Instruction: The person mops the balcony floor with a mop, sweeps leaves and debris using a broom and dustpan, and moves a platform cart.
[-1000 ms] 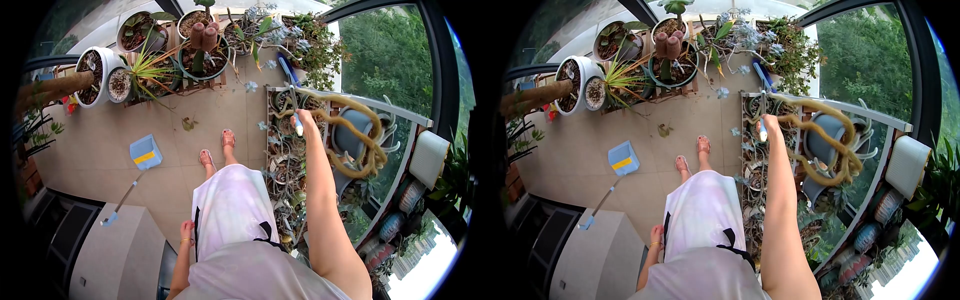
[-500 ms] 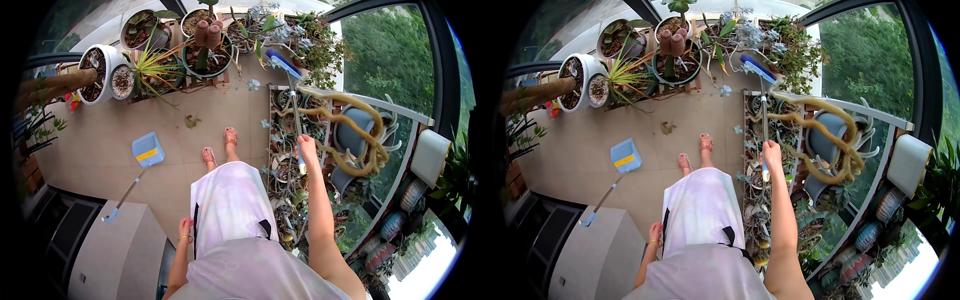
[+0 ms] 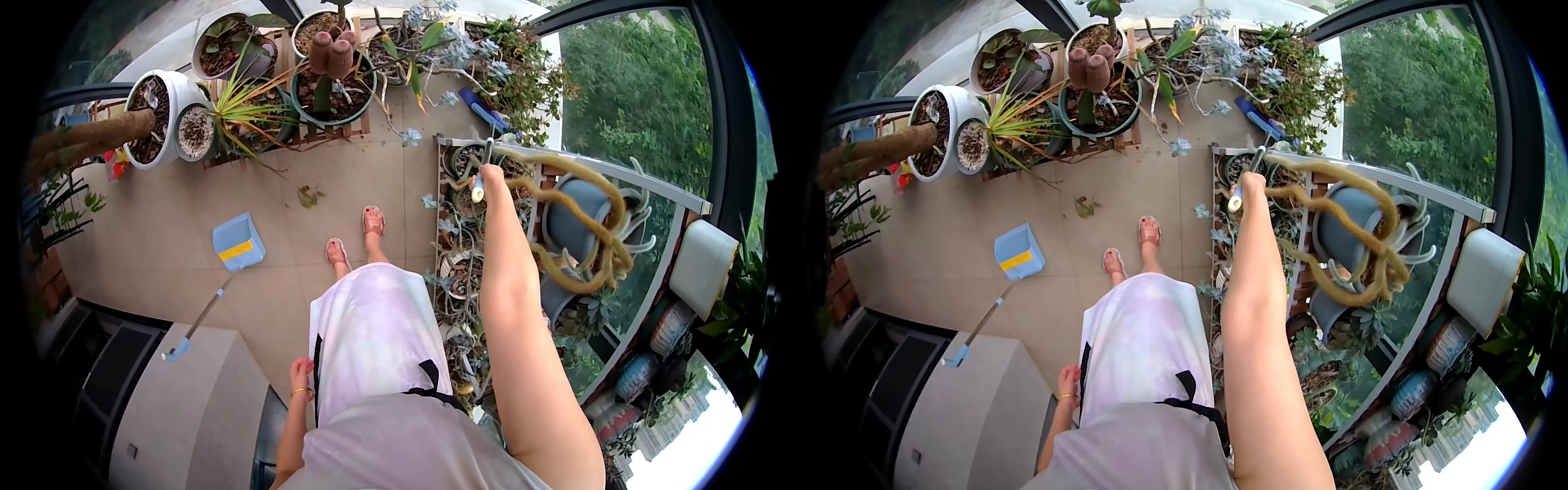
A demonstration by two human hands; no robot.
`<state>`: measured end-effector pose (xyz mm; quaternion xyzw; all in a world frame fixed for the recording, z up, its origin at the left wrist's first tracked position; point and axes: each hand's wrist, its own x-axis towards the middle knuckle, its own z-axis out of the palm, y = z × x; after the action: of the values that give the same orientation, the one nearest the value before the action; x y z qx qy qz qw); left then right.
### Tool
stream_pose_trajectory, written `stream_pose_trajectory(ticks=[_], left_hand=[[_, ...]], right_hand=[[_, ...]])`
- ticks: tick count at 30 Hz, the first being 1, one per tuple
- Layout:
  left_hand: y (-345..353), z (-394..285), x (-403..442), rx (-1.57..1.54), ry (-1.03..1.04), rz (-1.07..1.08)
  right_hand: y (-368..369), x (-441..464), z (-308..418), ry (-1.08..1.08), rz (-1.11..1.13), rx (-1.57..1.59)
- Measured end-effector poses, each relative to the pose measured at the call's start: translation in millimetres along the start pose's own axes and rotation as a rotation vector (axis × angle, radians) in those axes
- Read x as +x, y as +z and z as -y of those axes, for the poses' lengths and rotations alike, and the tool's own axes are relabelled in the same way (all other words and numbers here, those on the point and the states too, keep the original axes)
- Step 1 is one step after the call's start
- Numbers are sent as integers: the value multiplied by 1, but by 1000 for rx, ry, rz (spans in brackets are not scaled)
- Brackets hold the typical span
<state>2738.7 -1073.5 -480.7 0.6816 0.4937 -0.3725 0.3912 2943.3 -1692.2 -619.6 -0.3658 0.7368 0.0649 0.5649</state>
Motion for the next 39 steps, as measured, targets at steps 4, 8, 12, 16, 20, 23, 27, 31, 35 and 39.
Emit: stream_pose_trajectory(ticks=[4, 8, 12, 16, 20, 23, 27, 31, 35, 39], left_hand=[[-3, 21, 11, -28, 38, 35], [4, 9, 12, -14, 44, 39], [-2, 15, 12, -39, 75, 39], [-9, 21, 15, -13, 81, 41], [-11, 15, 22, 2, 110, 84], [-14, 14, 21, -18, 121, 91], [-16, 15, 20, -1, 119, 85], [-15, 14, 16, 1, 113, 115], [-10, 21, 13, -1, 135, 77], [-5, 31, 7, -49, 117, 48]], right_hand=[[2, -33, -4, 51, 197, 92], [9, -55, -8, 285, 356, 385], [24, -82, -28, 254, 396, 327], [24, -88, -59, 296, 526, 288], [14, -107, -82, 374, 600, 392], [-23, -132, -77, 553, 712, 622], [-72, -162, -71, 530, 788, 718], [-81, -183, -82, 156, 635, 361], [-59, -184, -86, -88, 443, 96], [-21, -145, -84, -129, 332, 97]])
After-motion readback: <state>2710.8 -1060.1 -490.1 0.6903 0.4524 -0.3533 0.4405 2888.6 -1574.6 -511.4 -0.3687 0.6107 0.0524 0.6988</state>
